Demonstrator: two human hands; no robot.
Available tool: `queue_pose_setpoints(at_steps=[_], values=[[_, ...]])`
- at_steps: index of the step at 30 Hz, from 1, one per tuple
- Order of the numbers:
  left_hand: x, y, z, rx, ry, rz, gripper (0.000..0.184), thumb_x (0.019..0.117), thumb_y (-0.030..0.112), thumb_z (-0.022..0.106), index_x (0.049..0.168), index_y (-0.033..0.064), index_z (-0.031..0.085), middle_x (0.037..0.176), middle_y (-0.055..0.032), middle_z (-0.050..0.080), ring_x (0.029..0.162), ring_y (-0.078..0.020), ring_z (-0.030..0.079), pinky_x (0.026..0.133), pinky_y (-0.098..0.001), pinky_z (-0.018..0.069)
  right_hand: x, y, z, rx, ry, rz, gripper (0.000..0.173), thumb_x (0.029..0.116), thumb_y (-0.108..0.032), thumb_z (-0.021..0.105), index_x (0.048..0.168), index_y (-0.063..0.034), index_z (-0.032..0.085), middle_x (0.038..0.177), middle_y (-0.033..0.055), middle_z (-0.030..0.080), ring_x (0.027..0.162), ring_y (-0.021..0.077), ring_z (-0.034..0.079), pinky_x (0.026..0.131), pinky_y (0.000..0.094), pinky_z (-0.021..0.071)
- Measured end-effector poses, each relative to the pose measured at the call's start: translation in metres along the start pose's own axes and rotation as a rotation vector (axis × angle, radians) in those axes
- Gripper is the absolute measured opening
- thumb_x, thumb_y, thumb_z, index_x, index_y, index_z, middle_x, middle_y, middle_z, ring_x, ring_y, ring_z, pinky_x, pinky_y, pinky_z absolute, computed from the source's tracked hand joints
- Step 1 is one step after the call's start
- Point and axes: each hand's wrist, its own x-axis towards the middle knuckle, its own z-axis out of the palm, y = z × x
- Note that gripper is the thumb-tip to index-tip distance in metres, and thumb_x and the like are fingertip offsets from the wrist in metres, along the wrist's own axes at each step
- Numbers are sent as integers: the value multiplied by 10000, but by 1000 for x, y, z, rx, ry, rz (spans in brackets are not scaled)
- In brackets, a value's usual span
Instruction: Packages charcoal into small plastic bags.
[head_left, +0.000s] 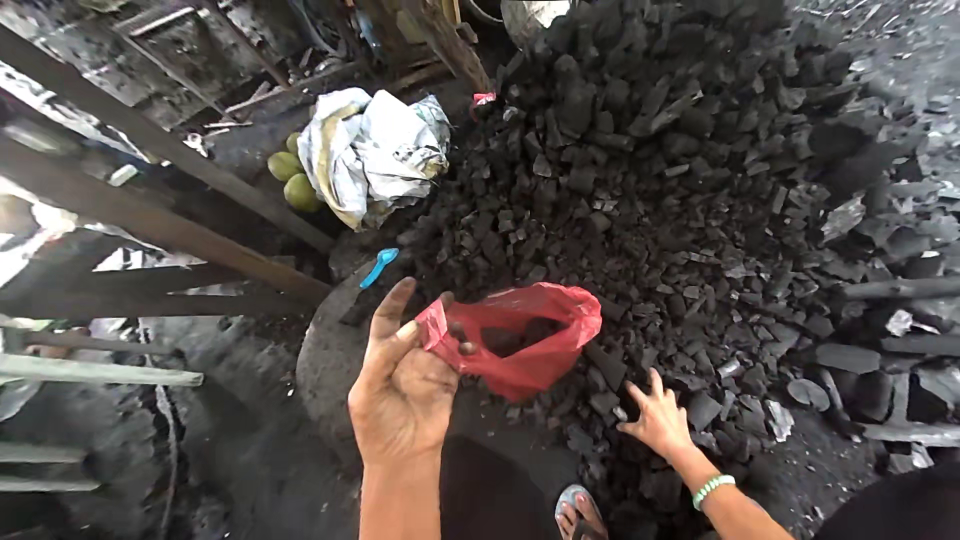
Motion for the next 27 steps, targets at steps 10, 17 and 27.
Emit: queue_pose_setpoints(at_steps=[10, 17, 27], values=[[1, -2, 10, 43, 19, -35, 377, 969, 216, 463, 1337, 178, 534, 1095, -52, 701, 818, -152, 720, 654, -295, 617, -19, -14, 20, -14, 21, 37, 735, 885, -477, 756, 1538, -288, 478, 1672, 290, 145, 1468, 547, 287, 1031, 739, 380], [-2, -2, 2, 80, -10, -68, 345, 966, 241, 451, 1280, 186, 584, 1038, -31, 715, 793, -136, 715, 653, -289, 610, -19, 7, 7, 83, 51, 58, 671, 894, -160, 741, 1518, -240, 508, 1576, 275, 360, 1367, 520, 441, 993, 661, 472], [-4, -9, 9, 107, -157, -146, 408, 938, 328, 569, 1329, 210, 562, 1062, -19, 715, 785, -111, 708, 642, -264, 600, -4, 43, -34, 770, 122, 12, 330, 875, 71, 654, 1201, 21, 666, 1171, 229, 652, 1016, 326, 637, 874, 508, 526]])
